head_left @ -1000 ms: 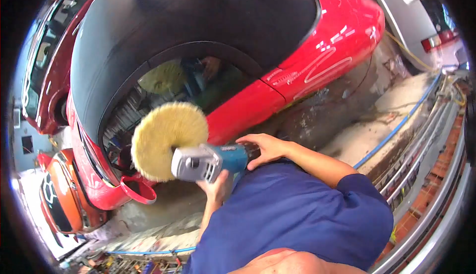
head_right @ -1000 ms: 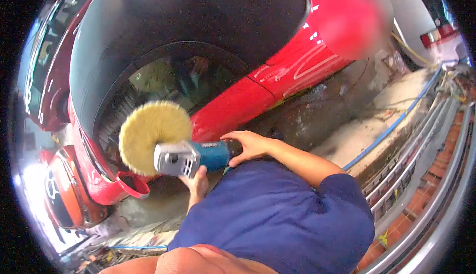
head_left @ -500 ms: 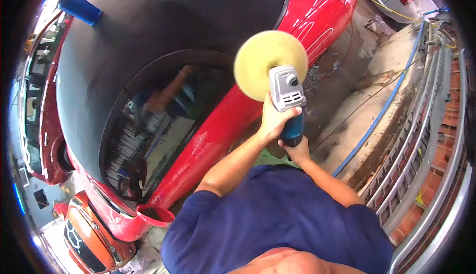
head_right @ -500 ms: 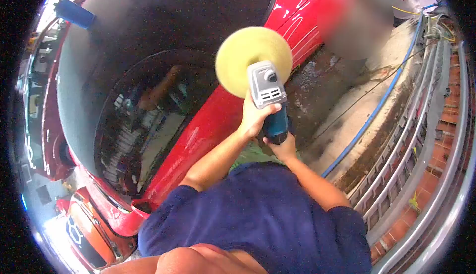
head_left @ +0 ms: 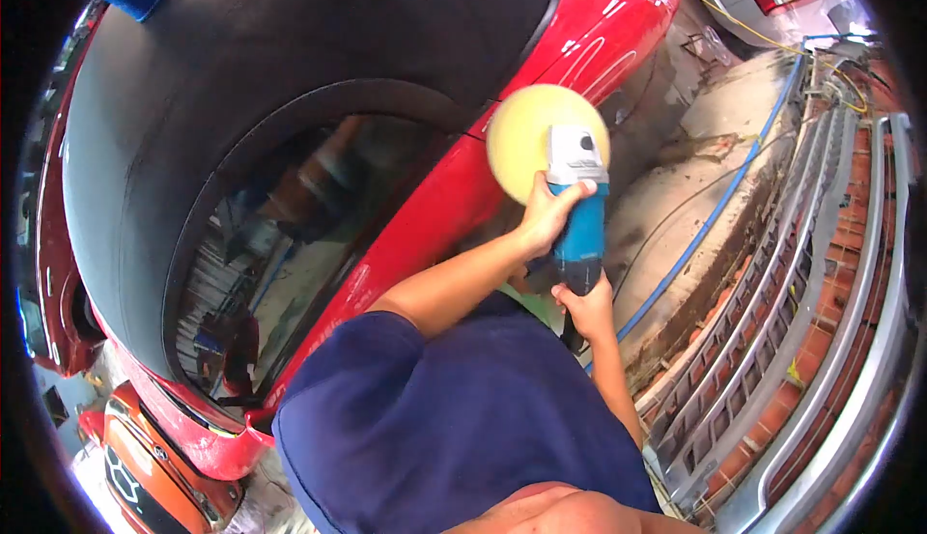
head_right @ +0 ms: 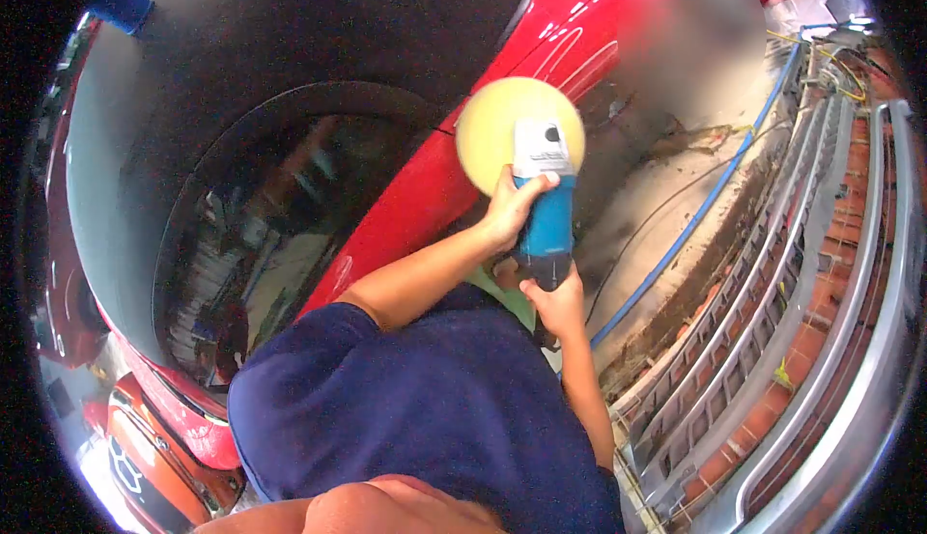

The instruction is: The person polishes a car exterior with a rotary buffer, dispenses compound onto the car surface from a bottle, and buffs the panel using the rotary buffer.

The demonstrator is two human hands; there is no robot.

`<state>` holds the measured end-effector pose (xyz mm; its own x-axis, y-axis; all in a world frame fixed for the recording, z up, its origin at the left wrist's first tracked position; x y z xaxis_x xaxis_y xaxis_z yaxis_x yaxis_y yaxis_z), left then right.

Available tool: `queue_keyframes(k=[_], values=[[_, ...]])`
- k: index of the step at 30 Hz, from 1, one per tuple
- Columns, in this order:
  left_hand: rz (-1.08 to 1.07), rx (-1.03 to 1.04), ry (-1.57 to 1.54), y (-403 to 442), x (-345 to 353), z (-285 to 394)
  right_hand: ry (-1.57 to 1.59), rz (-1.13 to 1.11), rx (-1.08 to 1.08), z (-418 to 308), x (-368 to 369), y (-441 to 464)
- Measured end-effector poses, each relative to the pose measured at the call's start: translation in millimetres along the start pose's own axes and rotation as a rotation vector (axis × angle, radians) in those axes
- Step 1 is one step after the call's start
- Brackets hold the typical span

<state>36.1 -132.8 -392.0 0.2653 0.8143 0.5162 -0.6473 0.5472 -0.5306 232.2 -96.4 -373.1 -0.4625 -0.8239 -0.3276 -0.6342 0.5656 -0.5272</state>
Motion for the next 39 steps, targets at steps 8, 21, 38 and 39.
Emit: queue_keyframes(k=[8,21,38,39], values=[[0.015,0.01,0.055,12.0,-27.6,7.4,-0.025,-0.022,0.075,-13.1,28.3,0.4],[-0.052,-0.085,-0.116,12.4,-24.1,0.0,-0.186,0.081,0.123,-39.3,13.6,-9.5],[0.094,-0.02,-0.065,-14.0,-39.8,13.5,-0.17,-0.037,0.126,-29.1,13.9,-12.3],[0.095,-0.019,-0.059,-12.0,-40.1,11.1,-0.172,-0.031,0.109,-24.1,12.6,-10.0]])
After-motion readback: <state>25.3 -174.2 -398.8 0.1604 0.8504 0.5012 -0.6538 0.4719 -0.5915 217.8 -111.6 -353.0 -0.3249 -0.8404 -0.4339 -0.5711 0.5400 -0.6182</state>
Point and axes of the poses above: each hand's wrist, its own y-axis towards the middle knuckle, its own x-axis out of the palm, z = x × y, the point moved 10 cm from there along y, towards the middle knuckle, and after that the axes turned 6 degrees about -y, right-handed, at the moved point
